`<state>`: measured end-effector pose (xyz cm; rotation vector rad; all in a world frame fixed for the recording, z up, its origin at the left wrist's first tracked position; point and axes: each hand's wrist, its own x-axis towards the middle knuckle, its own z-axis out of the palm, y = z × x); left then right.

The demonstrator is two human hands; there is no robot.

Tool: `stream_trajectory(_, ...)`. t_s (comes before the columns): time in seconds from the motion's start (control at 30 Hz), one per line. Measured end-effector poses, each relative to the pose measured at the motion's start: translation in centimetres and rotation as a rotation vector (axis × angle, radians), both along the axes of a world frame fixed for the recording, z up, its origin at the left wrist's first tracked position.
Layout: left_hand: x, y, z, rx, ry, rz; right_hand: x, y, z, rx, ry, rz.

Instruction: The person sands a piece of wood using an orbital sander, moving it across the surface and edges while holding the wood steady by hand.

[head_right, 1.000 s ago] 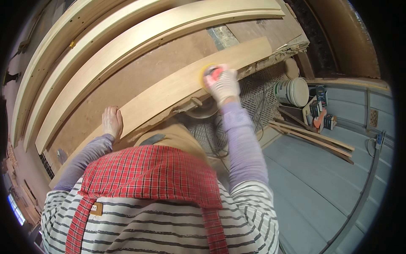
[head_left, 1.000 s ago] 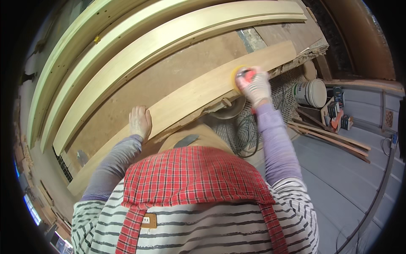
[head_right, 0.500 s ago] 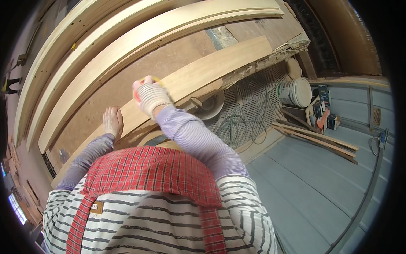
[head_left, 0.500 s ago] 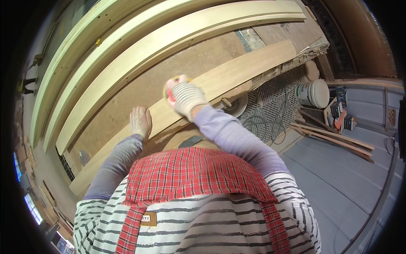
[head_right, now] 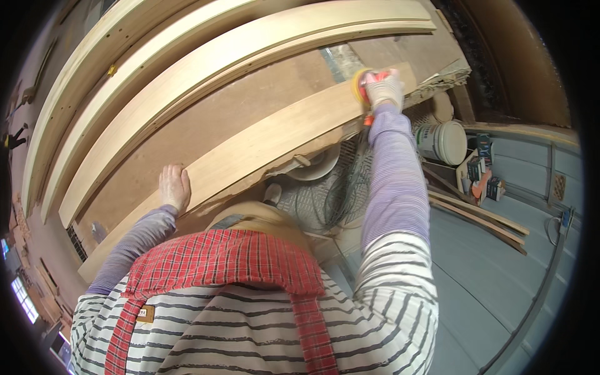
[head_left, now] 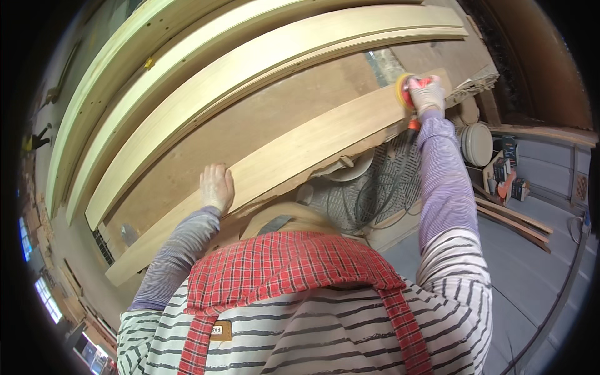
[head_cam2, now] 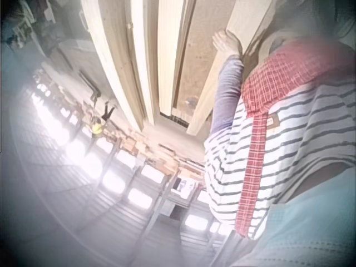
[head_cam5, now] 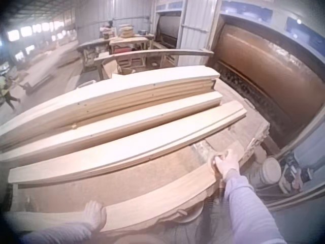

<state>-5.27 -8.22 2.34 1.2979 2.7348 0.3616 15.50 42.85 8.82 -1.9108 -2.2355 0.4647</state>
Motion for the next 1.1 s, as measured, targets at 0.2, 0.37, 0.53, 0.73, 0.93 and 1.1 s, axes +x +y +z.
stream_trajectory(0.2, -0.2, -0.5, -0.6, -0.015, -0.031, -0.006, -2.6, -4.1, 0.1, 0.004, -0.023, 0.062)
stream_trajectory(0.37, -0.4, 0.3, -0.2, 0.035, -0.002, -0.039, -7.6, -15.5, 0.3, -0.061, 0.032, 0.339)
stream_trajectory(0.53, -0.3, 0.1, -0.3, 0.063, -0.018, -0.012, -11.9, -30.2, 4.0, -0.347, -0.065, 0.644)
stream_trajectory(0.73, -2.6, -2.8, -0.9, 0.144, -0.134, -0.104, -9.6, -29.5, 2.7, -0.295, 0.117, 0.55)
stream_trajectory(0.93, -5.7, -16.1, 0.2, 0.085, -0.105, 0.013, -7.4, -22.6, 0.3, -0.083, 0.083, 0.055)
stream_trajectory(1.1, -7.3, -22.6, -0.6, 0.041, -0.017, 0.057, -13.3, -33.0, 0.3, -0.102, 0.014, 0.246)
